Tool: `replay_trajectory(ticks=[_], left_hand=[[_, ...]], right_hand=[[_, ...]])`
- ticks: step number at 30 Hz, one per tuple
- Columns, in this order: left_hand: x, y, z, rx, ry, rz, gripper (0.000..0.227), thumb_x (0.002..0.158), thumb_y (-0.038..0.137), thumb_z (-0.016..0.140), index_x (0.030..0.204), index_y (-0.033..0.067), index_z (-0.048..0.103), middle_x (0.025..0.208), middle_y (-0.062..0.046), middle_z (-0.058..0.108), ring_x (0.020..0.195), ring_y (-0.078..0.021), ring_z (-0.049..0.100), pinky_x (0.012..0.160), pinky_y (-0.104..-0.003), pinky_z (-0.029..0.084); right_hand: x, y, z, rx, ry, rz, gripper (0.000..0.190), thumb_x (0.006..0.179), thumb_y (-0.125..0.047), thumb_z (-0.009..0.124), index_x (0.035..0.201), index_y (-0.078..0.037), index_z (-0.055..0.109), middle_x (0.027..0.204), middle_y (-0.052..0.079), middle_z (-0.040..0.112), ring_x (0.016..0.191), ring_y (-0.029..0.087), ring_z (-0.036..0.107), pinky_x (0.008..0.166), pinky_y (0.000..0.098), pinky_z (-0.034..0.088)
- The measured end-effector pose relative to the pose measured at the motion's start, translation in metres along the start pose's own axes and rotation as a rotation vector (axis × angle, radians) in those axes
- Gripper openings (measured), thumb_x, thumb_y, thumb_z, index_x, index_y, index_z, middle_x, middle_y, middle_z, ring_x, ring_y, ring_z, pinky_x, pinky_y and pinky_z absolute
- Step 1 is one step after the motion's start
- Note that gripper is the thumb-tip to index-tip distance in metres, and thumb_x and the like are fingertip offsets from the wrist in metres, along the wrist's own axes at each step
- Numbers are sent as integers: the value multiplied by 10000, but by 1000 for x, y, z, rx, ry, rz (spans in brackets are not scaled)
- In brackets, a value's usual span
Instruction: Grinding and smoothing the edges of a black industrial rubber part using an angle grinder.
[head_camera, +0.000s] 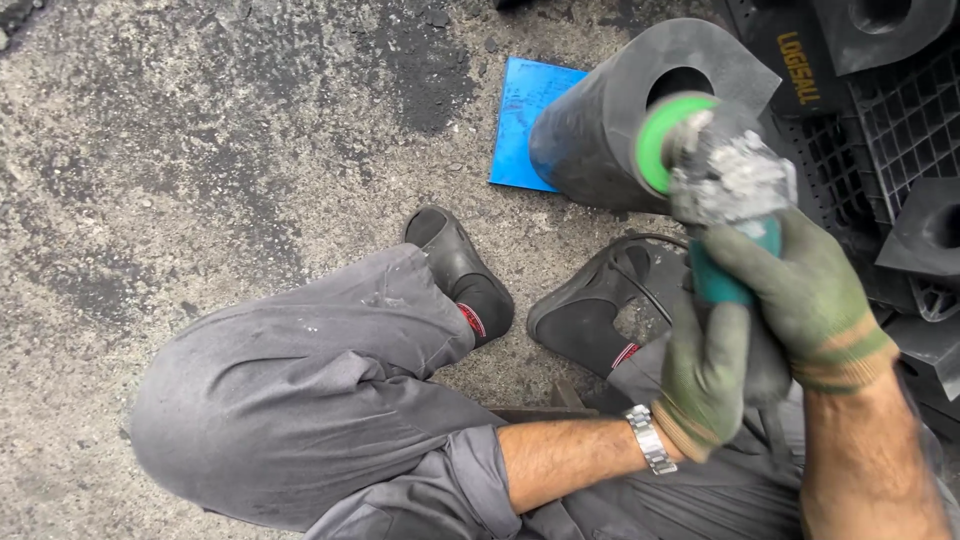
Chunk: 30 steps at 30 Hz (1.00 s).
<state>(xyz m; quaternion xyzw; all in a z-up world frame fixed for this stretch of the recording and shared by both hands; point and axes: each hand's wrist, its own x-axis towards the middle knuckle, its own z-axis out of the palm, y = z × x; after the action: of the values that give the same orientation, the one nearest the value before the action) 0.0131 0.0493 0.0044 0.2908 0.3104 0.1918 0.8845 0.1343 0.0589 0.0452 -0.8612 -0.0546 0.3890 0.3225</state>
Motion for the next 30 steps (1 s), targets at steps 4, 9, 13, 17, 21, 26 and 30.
replay_trajectory(ticks=[4, 9, 13, 17, 21, 26, 30], left_hand=[[17, -6, -7, -67, 123, 56, 595, 1106, 461, 459, 1431, -37, 429, 1248, -140, 572, 1111, -175, 551, 965, -342, 489], [-4, -21, -1, 25, -9, -4, 608, 1150, 484, 449, 1421, -60, 437, 1187, -192, 639, 1078, -211, 638, 920, -374, 533], [-20, -46, 1, 279, -228, -62, 716, 1112, 565, 489, 1431, -67, 379, 1043, -226, 698, 982, -309, 719, 840, -418, 560], [-10, -33, 5, 404, -353, -235, 850, 1010, 597, 492, 1552, -39, 337, 867, -254, 696, 812, -358, 737, 719, -432, 578], [-2, -55, 20, 327, -289, -103, 901, 1023, 628, 474, 1594, -35, 258, 983, -265, 689, 940, -392, 720, 784, -461, 566], [15, -80, 33, 297, -233, -68, 904, 1042, 649, 443, 1578, -50, 245, 937, -276, 679, 946, -413, 717, 758, -465, 551], [25, -86, 32, 311, -262, -95, 880, 1047, 661, 419, 1521, -64, 263, 1029, -295, 674, 996, -409, 705, 786, -458, 556]], right_hand=[[11, -36, 18, -193, -37, -79, 512, 878, -388, 705, 1207, 1, 654, 1032, 96, 739, 888, 146, 684, 776, 297, 548], [-9, 23, -16, -50, 29, -46, 512, 940, -402, 684, 1244, 6, 637, 1039, 109, 708, 882, 168, 663, 780, 308, 539], [-35, 59, -37, 439, 90, -4, 532, 981, -446, 645, 1273, -5, 595, 984, 146, 693, 845, 228, 692, 775, 331, 580], [-32, 74, -55, 370, 117, -121, 546, 1012, -412, 653, 1330, 23, 569, 1054, 154, 684, 912, 247, 703, 818, 364, 598], [-16, 61, -67, -44, 119, -161, 563, 933, -370, 693, 1334, 16, 608, 1123, 145, 709, 954, 225, 688, 834, 352, 558], [4, 51, -77, -344, 197, -88, 563, 862, -426, 742, 1245, -19, 674, 1088, 147, 737, 939, 228, 714, 803, 350, 568], [15, 57, -82, -525, 184, -235, 537, 899, -438, 745, 1198, 6, 695, 1061, 163, 739, 913, 234, 723, 788, 358, 563]])
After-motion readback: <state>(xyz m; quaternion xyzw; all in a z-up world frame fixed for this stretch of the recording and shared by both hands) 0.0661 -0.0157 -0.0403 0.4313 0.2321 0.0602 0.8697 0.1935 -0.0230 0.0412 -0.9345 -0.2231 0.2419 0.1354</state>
